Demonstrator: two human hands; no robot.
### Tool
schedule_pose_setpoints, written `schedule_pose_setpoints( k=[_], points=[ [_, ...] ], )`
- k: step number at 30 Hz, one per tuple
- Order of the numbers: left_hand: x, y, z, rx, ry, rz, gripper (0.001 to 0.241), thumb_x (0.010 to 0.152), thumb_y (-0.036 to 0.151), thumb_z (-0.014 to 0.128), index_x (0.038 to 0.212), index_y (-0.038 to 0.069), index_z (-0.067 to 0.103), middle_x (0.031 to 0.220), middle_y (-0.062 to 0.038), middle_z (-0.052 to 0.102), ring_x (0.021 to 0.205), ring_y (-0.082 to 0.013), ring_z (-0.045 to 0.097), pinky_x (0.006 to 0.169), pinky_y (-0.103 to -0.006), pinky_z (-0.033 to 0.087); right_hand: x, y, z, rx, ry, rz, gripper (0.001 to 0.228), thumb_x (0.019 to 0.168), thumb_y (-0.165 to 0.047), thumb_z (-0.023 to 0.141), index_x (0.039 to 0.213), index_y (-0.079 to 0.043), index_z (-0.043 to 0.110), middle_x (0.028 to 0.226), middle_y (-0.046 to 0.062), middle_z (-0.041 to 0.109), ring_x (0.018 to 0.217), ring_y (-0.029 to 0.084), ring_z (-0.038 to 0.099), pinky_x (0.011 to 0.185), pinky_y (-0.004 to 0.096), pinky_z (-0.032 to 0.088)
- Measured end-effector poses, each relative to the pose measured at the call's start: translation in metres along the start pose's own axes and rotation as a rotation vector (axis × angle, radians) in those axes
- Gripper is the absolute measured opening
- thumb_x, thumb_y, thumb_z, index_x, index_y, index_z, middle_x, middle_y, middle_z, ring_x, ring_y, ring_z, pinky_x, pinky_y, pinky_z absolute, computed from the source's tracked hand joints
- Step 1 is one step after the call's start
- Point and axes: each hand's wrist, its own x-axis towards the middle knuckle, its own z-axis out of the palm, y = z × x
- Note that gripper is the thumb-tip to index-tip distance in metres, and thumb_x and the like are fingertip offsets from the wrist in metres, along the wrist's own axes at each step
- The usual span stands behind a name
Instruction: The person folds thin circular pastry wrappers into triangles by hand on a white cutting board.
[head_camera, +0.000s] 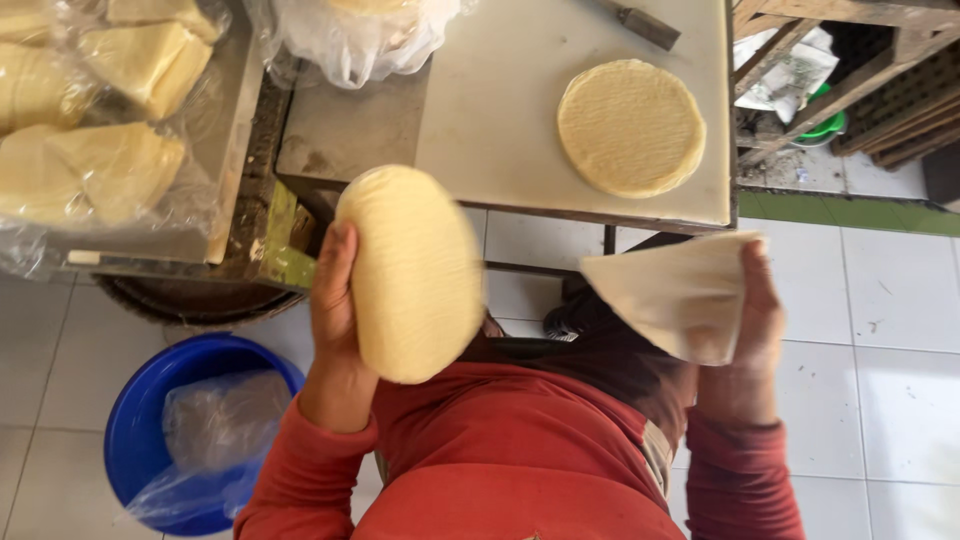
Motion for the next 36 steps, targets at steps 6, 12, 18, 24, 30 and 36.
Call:
schedule_pose_setpoints(
  k=[6,12,18,24,30,36],
  points=[
    [0.001,0.004,-0.032,0.092,-0.046,0.121,0.014,0.113,0.021,0.062,0.116,0.007,0.061,0.105,-0.003,0.069,0.090,-0.0118,0.066,0.079,-0.0276,0.057,0.063,-0.069,-0.045,-0.936,0.271,-0.437,0.029,0.113,-0.033,0.066,0.112,-0.004,0.067,0.096,0.002,0.069,0.084,0.011,0.064,0.073,0.028,0.051],
    [-0.008,-0.003,-0.050,0.137,0.055,0.143,0.010,0.110,0.018,0.061,0.108,0.009,0.059,0.104,-0.002,0.069,0.092,-0.0099,0.066,0.082,-0.0274,0.057,0.174,-0.049,0.032,-1.368,-0.027,-0.956,0.007,0.111,-0.009,0.070,0.107,-0.004,0.072,0.083,0.006,0.071,0.068,0.013,0.058,0.058,0.032,0.045],
    [-0.020,0.002,-0.066,0.247,0.178,0.207,0.011,0.110,0.018,0.059,0.113,0.007,0.061,0.106,-0.003,0.070,0.089,-0.0099,0.065,0.079,-0.0254,0.055,0.163,0.048,0.099,-1.565,-0.365,-1.181,0.008,0.095,-0.013,0.082,0.094,-0.009,0.075,0.083,0.008,0.068,0.059,0.022,0.066,0.047,0.033,0.052],
    [-0.027,0.003,-0.076,0.297,0.248,0.192,0.016,0.106,0.019,0.059,0.116,0.006,0.063,0.105,-0.004,0.071,0.088,-0.0100,0.066,0.078,-0.0254,0.056,0.147,0.047,0.102,-1.514,-0.315,-1.177,0.009,0.094,-0.013,0.080,0.097,-0.007,0.074,0.085,0.008,0.066,0.060,0.024,0.066,0.052,0.035,0.053],
    [-0.019,-0.008,-0.078,0.278,0.200,0.173,0.012,0.109,0.017,0.061,0.112,0.005,0.062,0.107,-0.005,0.070,0.092,-0.0107,0.067,0.083,-0.0270,0.057,0.148,0.059,0.112,-1.505,-0.285,-1.176,0.008,0.095,-0.014,0.080,0.098,-0.008,0.075,0.087,0.006,0.066,0.062,0.022,0.067,0.054,0.034,0.055],
    [-0.016,-0.010,-0.076,0.300,0.203,0.150,0.013,0.109,0.017,0.060,0.113,0.005,0.063,0.105,-0.005,0.070,0.089,-0.0107,0.066,0.080,-0.0264,0.056,0.133,0.059,0.117,-1.587,-0.311,-1.180,0.017,0.094,-0.018,0.081,0.104,-0.007,0.075,0.092,0.007,0.065,0.079,0.024,0.069,0.065,0.035,0.057]
  ],
)
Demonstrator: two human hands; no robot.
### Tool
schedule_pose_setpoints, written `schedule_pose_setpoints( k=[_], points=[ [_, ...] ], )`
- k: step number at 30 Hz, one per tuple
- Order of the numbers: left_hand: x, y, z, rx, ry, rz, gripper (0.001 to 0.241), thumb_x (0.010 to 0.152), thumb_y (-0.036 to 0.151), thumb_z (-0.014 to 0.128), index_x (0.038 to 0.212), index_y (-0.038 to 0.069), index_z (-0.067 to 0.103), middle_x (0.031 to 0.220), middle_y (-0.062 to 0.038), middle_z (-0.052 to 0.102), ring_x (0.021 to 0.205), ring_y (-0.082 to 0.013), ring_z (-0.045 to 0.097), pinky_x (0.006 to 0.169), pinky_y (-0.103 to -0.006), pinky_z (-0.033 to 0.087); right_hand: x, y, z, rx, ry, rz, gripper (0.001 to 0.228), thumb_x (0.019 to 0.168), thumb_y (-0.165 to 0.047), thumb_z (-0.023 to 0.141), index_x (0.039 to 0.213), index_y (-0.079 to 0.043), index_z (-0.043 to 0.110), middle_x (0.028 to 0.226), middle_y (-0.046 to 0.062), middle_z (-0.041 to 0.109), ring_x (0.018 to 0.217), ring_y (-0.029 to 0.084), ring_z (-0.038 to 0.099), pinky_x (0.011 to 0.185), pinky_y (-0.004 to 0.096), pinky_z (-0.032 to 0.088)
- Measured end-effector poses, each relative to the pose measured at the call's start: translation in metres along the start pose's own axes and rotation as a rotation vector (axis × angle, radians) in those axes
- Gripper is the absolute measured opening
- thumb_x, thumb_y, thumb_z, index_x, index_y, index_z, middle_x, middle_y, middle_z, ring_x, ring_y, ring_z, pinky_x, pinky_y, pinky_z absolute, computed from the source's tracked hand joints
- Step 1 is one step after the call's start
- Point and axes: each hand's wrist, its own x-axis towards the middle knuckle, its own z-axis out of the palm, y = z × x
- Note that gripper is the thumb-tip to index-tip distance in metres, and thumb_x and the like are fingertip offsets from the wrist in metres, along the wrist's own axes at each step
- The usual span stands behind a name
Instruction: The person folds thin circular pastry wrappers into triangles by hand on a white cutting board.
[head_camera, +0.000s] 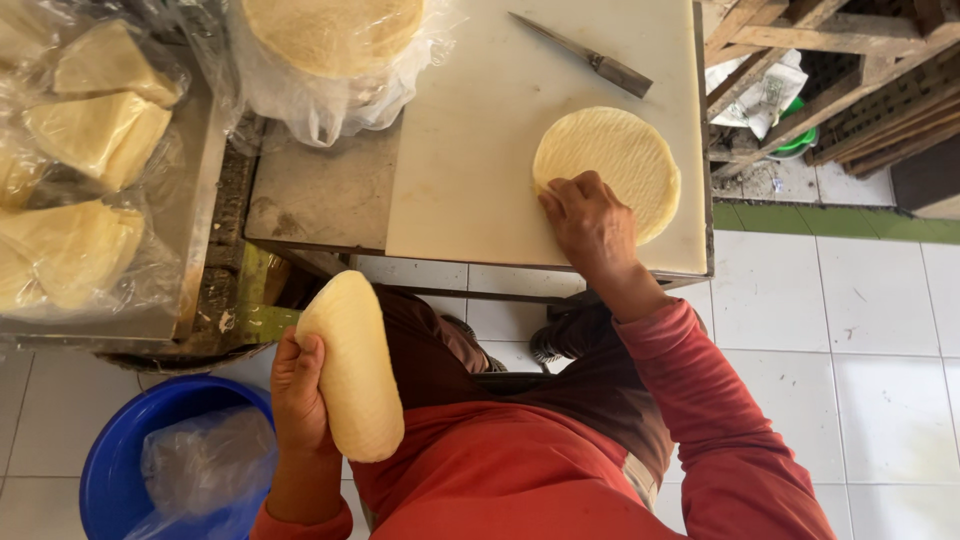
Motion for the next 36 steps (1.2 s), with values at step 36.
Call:
schedule_pose_setpoints(
  k=[36],
  points=[
    [-0.005,-0.007,0.082,0.063,-0.137,-0.129,0.015,0.107,0.021,0.061,0.102,0.007,0.062,0.086,0.001,0.065,0.073,-0.0050,0.057,0.065,-0.0215,0.050,-0.029,0.130,-0.016,-0.078,-0.038,0.620,0.026,0.092,-0.031,0.080,0.101,-0.006,0.078,0.097,0.015,0.072,0.092,0.034,0.068,0.083,0.047,0.051]
  ],
)
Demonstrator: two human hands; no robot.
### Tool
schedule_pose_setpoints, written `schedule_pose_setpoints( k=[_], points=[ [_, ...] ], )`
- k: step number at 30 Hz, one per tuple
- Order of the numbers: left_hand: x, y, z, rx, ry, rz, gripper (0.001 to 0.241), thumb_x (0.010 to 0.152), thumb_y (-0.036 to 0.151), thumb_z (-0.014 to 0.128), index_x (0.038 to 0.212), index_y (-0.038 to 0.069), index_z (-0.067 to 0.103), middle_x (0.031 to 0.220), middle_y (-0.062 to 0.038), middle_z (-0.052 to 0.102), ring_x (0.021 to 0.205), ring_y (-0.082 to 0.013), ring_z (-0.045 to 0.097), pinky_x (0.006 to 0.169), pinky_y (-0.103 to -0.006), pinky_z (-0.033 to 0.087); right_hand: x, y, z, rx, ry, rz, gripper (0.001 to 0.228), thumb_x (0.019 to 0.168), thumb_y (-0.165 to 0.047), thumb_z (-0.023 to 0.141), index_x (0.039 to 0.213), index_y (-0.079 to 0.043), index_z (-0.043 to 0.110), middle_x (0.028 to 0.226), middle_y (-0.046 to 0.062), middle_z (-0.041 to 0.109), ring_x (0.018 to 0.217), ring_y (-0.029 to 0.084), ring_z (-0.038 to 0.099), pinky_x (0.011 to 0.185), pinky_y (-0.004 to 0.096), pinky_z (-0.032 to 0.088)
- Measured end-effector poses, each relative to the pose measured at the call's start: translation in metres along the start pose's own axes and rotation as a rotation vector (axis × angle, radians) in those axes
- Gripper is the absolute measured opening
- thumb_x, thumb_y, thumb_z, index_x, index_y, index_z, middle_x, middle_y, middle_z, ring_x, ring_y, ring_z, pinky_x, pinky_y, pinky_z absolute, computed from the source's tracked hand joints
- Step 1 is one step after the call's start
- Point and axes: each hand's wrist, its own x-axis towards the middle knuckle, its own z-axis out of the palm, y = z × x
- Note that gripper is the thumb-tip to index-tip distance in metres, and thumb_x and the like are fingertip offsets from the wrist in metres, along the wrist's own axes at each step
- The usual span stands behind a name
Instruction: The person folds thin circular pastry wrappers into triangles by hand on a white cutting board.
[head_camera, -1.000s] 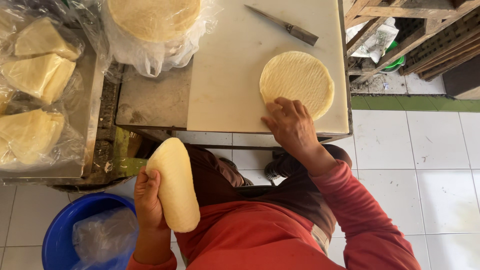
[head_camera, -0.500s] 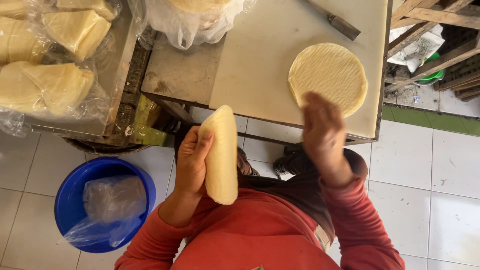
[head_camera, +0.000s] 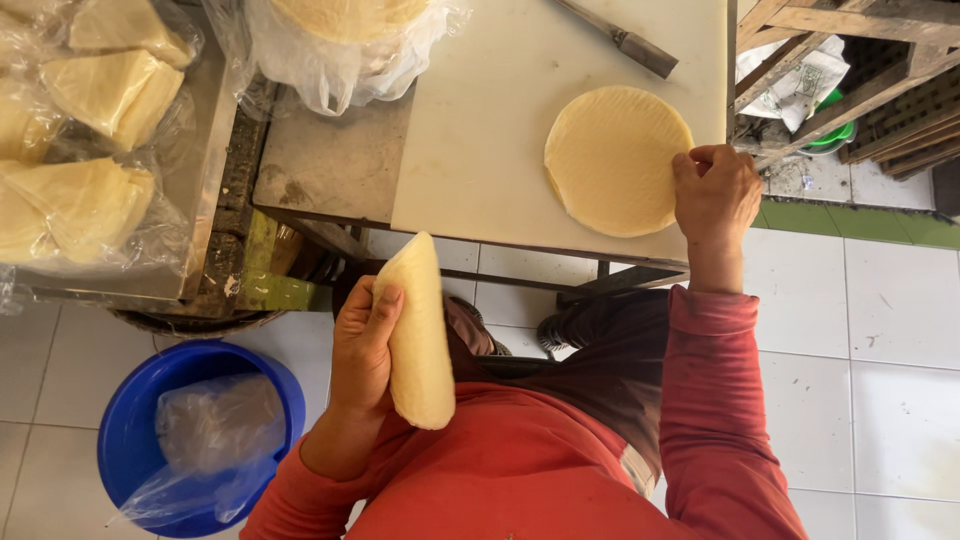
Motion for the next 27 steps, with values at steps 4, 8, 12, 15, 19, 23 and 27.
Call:
schedule_pose_setpoints(
  k=[4,8,12,15,19,23,27],
  points=[
    [-0.001,0.003,0.000,0.019,0.020,-0.001,0.015,0.106,0.021,0.061,0.102,0.007,0.062,0.090,0.000,0.067,0.078,-0.0051,0.059,0.071,-0.0221,0.052,0.000,0.001,-0.004,0.012,-0.036,0.025,0.026,0.092,-0.029,0.079,0.099,-0.004,0.077,0.092,0.013,0.075,0.096,0.033,0.068,0.087,0.046,0.051],
    [-0.001,0.000,-0.003,0.024,0.019,-0.007,0.016,0.106,0.022,0.061,0.101,0.007,0.062,0.088,0.000,0.066,0.074,-0.0053,0.059,0.067,-0.0218,0.052,-0.003,0.004,-0.001,0.029,-0.002,-0.045,0.022,0.093,-0.021,0.075,0.104,-0.002,0.074,0.096,0.014,0.074,0.097,0.034,0.068,0.088,0.045,0.052],
    [0.001,-0.003,-0.004,0.032,0.010,0.006,0.017,0.108,0.023,0.062,0.102,0.008,0.062,0.084,0.000,0.064,0.069,-0.0049,0.056,0.060,-0.0213,0.049,-0.003,0.010,0.003,0.005,0.005,-0.080,0.019,0.095,-0.012,0.071,0.109,-0.001,0.071,0.099,0.016,0.071,0.093,0.034,0.068,0.085,0.046,0.052],
    [0.001,-0.005,-0.004,0.002,0.008,0.002,0.017,0.108,0.022,0.062,0.101,0.007,0.061,0.085,0.000,0.065,0.070,-0.0058,0.058,0.061,-0.0223,0.051,-0.005,0.015,0.007,0.024,0.003,-0.081,0.020,0.096,-0.010,0.070,0.113,0.001,0.067,0.098,0.015,0.069,0.091,0.034,0.067,0.083,0.047,0.051],
    [0.000,-0.005,-0.003,0.005,0.023,-0.023,0.017,0.105,0.023,0.060,0.102,0.007,0.061,0.087,-0.002,0.067,0.072,-0.0068,0.061,0.064,-0.0238,0.054,-0.002,0.015,0.005,0.016,0.028,-0.159,0.019,0.097,-0.008,0.071,0.114,0.000,0.066,0.100,0.016,0.068,0.090,0.033,0.066,0.084,0.048,0.050],
    [0.002,-0.008,-0.001,-0.001,0.009,0.005,0.017,0.106,0.023,0.062,0.105,0.006,0.060,0.088,-0.001,0.065,0.073,-0.0067,0.060,0.065,-0.0233,0.052,-0.011,-0.017,-0.016,-0.109,0.167,-0.338,0.019,0.094,-0.007,0.075,0.108,0.001,0.067,0.100,0.015,0.066,0.090,0.032,0.065,0.076,0.044,0.052],
    [0.007,-0.015,0.003,0.013,0.030,0.011,0.019,0.105,0.025,0.063,0.106,0.006,0.060,0.085,-0.001,0.064,0.069,-0.0074,0.059,0.061,-0.0232,0.051,-0.079,-0.092,-0.039,0.315,-0.100,-0.338,0.011,0.110,-0.005,0.073,0.119,-0.003,0.069,0.107,0.012,0.070,0.088,0.022,0.071,0.080,0.034,0.057]
  ],
)
